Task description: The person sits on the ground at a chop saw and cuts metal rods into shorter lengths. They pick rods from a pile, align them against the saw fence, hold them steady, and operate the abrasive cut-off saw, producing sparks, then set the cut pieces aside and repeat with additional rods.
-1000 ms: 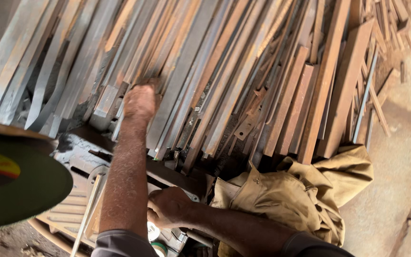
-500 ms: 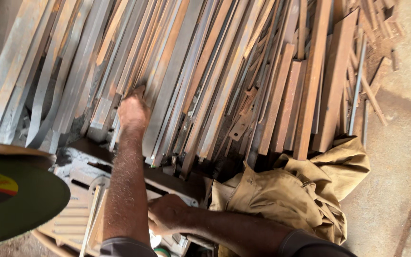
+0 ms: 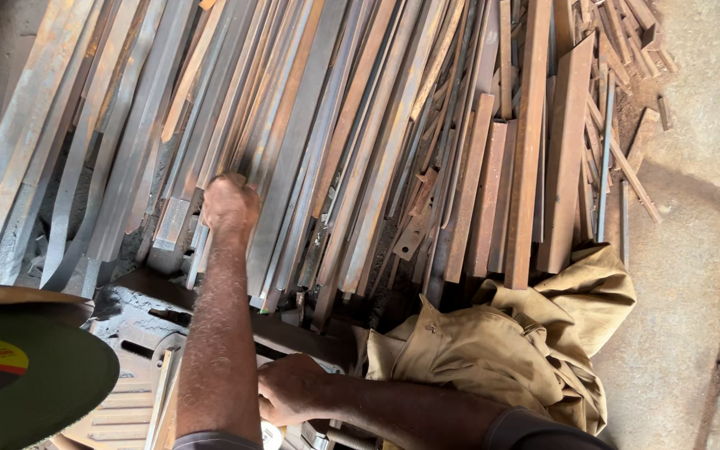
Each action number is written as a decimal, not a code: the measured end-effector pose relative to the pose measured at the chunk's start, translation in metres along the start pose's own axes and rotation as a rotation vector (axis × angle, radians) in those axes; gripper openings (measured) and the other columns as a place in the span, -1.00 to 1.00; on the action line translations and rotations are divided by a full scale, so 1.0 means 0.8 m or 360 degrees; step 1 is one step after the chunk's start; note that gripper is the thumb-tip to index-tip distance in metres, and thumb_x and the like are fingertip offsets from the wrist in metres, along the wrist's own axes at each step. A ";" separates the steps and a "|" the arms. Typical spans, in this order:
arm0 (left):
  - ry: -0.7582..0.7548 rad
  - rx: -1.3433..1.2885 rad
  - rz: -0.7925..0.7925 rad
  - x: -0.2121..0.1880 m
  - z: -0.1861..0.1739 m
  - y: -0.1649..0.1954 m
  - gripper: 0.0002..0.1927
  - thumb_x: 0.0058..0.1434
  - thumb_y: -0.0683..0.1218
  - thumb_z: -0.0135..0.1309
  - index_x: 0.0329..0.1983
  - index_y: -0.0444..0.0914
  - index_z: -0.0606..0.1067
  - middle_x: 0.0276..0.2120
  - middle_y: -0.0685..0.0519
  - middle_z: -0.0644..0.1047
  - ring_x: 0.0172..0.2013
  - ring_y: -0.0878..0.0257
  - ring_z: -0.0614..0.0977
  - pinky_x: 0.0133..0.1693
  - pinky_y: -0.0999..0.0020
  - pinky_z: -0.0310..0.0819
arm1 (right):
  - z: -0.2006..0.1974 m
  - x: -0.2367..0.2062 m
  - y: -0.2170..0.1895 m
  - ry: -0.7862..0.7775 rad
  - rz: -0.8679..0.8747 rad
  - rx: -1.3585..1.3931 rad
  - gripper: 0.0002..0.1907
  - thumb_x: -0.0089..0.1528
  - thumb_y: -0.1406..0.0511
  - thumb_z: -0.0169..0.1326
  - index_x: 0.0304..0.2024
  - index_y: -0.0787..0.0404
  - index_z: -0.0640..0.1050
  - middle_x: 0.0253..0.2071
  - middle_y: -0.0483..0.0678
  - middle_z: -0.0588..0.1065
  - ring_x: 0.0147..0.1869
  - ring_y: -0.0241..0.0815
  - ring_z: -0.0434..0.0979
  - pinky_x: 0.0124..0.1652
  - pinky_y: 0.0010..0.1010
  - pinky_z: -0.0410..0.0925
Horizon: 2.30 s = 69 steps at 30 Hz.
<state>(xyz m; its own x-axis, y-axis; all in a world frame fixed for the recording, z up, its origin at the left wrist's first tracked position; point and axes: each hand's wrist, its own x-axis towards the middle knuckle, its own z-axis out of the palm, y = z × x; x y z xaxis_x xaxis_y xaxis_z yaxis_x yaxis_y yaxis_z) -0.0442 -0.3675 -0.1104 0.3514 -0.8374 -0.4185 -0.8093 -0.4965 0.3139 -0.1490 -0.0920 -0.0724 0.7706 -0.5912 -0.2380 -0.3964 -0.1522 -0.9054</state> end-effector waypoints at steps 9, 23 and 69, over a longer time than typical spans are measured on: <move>-0.0491 -0.0743 0.0406 -0.048 -0.085 0.063 -0.51 0.35 0.07 0.13 0.27 -0.22 0.41 0.09 -0.12 0.50 0.11 0.10 0.50 0.13 0.05 0.29 | -0.024 0.003 -0.010 -0.0085 0.0026 -0.0044 -0.81 0.28 0.21 0.08 -0.24 0.18 0.60 -0.31 -0.02 0.60 -0.26 -0.08 0.64 -0.20 -0.19 0.49; 0.0024 -0.0227 0.0974 -0.261 -0.094 0.019 -0.57 0.40 0.12 -0.06 -0.30 -0.33 0.56 -0.32 -0.36 0.58 -0.24 -0.35 0.61 -0.22 -0.18 0.49 | -0.009 0.051 0.043 0.0462 0.0084 -0.0323 -0.70 0.18 0.15 0.12 -0.08 0.08 0.62 -0.13 0.07 0.62 -0.06 0.16 0.62 -0.09 0.03 0.44; -0.0070 -0.0354 -0.0239 -0.496 -0.044 -0.629 -0.56 0.38 0.26 -0.04 -0.06 -0.14 0.58 -0.05 -0.10 0.61 0.03 -0.04 0.61 -0.01 -0.05 0.49 | 0.175 -0.003 -0.053 0.0172 0.0317 -0.1380 -0.27 0.34 0.07 0.05 0.47 0.21 0.18 0.14 0.45 0.44 0.15 0.47 0.47 0.07 0.21 0.34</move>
<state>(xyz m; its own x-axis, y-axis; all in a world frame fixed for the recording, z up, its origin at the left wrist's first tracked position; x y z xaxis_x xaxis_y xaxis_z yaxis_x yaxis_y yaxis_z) 0.2399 0.2062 -0.0724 0.4348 -0.7423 -0.5099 -0.6246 -0.6564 0.4230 -0.0642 0.0271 -0.0827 0.6133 -0.7354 -0.2881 -0.7893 -0.5578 -0.2565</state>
